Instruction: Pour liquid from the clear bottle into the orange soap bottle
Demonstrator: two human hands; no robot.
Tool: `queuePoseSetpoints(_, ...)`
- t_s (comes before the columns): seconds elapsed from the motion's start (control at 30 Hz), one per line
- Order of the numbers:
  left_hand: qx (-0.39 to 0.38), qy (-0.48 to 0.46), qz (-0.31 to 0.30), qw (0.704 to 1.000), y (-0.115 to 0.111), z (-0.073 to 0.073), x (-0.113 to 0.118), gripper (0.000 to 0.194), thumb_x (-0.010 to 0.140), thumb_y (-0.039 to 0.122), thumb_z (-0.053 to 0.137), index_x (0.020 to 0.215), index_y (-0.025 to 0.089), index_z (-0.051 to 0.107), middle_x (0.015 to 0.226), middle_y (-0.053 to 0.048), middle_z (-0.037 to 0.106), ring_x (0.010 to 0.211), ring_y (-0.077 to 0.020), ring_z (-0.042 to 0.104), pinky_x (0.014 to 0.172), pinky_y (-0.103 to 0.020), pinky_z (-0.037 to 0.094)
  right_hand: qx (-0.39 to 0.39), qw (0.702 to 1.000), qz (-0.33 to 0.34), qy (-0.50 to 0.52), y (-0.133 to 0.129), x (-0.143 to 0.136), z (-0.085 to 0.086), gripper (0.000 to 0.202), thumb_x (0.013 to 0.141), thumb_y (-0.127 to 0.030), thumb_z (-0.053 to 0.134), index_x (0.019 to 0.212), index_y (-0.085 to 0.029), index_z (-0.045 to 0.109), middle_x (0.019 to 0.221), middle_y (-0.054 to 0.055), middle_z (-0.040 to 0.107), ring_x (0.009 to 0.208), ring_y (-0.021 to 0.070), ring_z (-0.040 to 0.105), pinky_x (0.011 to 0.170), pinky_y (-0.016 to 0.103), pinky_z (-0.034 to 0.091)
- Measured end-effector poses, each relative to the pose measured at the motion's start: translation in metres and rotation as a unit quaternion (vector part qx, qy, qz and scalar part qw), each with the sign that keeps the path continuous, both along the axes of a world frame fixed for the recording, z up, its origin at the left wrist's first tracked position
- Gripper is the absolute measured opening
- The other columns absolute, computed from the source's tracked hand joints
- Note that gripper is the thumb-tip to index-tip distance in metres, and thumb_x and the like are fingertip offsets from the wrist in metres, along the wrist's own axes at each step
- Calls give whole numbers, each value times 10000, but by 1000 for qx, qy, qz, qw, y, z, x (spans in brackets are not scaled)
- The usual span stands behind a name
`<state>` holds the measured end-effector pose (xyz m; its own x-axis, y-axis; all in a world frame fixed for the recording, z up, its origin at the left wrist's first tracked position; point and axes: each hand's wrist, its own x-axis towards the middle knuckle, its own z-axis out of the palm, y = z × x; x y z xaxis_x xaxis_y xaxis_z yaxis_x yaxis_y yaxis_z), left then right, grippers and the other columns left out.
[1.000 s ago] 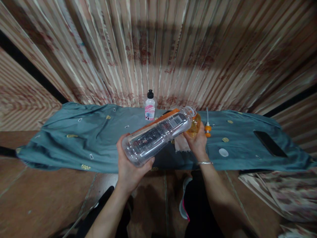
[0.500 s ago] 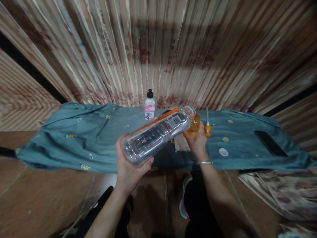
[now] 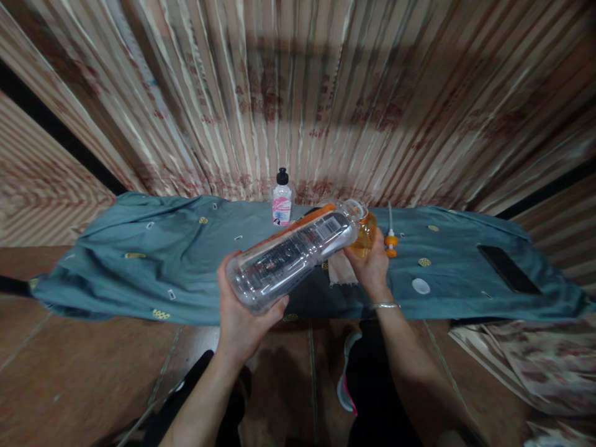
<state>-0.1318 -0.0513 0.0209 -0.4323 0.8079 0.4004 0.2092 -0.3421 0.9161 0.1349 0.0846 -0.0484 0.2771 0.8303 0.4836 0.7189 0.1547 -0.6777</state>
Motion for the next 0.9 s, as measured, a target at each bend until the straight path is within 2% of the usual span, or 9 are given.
queuePoseSetpoints(0.3,4,-7,-6,1000,0,-2,0,918,600,449,986,1350,253,494,1188,-73,673,1005,-242,750,879,-382,643,-3,1000,16,11,-1,0,2,930,788,-644,767,1513,-130,495,1412,241,717,1266,386,715,1047,532,597)
queuePoseSetpoints(0.67,0,-3,-2,1000,0,-2,-1,933,598,499,991,1352,261,495,1190,-73,663,1019,-255,741,912,-418,637,-4,1000,10,13,-1,0,1,912,783,-632,772,1499,-137,501,1411,243,711,1260,384,713,1040,521,596)
queuePoseSetpoints(0.8,-7,-9,2,1000,0,0,0,947,583,546,993,1339,262,499,1182,-70,665,1012,-252,745,895,-405,639,-6,1000,9,10,-2,-1,2,902,789,-634,768,1498,-145,499,1427,247,702,1266,385,708,1032,516,596)
queuePoseSetpoints(0.9,-2,-5,-3,1000,1,0,0,935,588,517,991,1338,262,495,1179,-67,675,997,-245,749,866,-384,643,-12,1000,9,17,-3,-2,4,896,783,-604,771,1494,-133,496,1434,261,694,1270,399,708,1042,534,591)
